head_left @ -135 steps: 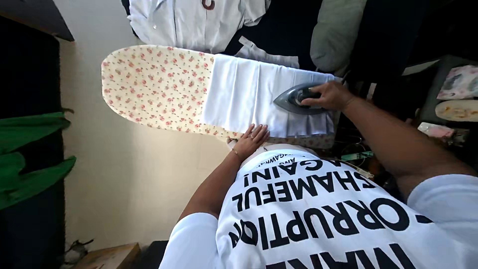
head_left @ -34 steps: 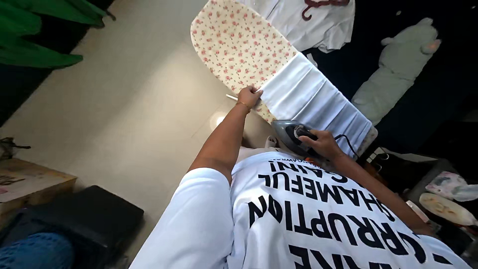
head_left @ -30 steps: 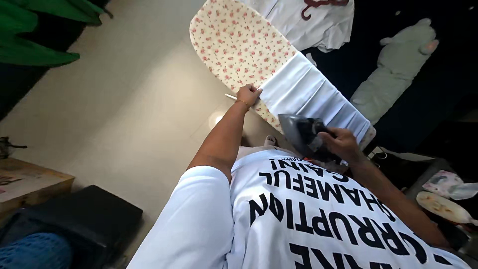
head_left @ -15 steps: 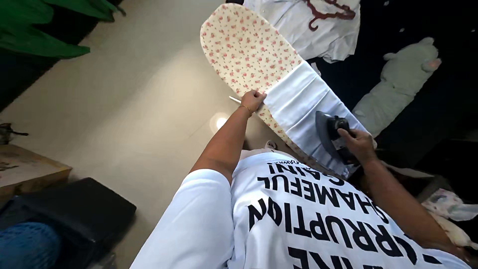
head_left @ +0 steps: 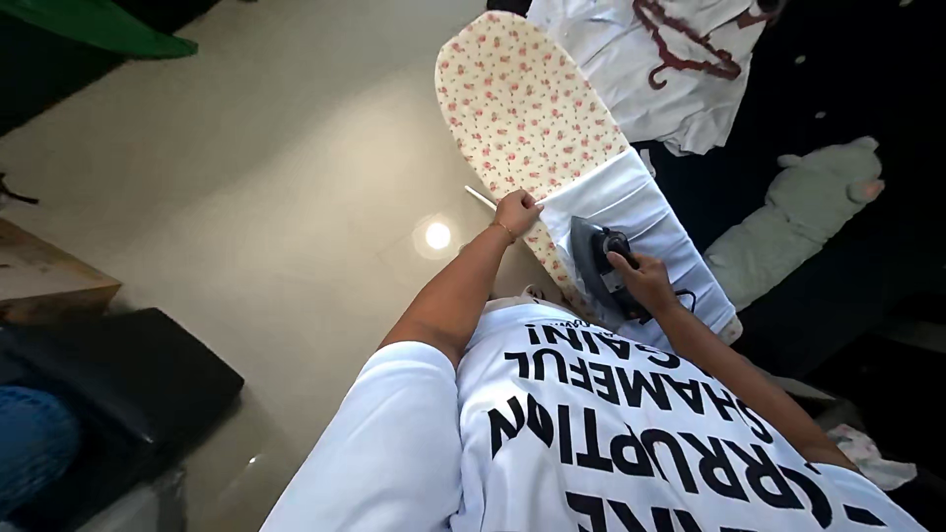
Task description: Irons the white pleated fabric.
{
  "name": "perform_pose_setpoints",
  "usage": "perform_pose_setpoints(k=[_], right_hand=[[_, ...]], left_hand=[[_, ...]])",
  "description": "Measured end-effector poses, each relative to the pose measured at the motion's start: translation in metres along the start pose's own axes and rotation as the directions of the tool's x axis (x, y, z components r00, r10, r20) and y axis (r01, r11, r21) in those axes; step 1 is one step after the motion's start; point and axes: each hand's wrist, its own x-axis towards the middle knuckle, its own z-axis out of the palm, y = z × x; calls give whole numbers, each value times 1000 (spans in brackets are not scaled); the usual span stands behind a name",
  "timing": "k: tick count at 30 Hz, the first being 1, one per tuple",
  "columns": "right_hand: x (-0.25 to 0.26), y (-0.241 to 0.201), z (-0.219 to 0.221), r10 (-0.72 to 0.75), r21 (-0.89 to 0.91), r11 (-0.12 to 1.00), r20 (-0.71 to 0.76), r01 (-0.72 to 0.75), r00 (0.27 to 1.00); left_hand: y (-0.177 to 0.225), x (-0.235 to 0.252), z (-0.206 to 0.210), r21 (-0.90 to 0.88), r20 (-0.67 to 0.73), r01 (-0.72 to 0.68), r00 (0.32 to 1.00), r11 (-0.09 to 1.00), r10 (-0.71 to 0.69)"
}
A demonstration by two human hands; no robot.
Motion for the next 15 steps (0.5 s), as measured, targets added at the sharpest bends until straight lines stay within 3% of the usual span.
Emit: perform_pose_setpoints(k=[6, 15], right_hand=[[13, -21, 1, -32, -31, 999, 47, 34, 998], [37, -48, 5, -63, -83, 994, 111, 73, 992]], left_hand=[[-26, -15, -20, -311, -206, 19, 975, 950, -87], [-78, -40, -50, -453, -306, 104, 915, 886, -264]])
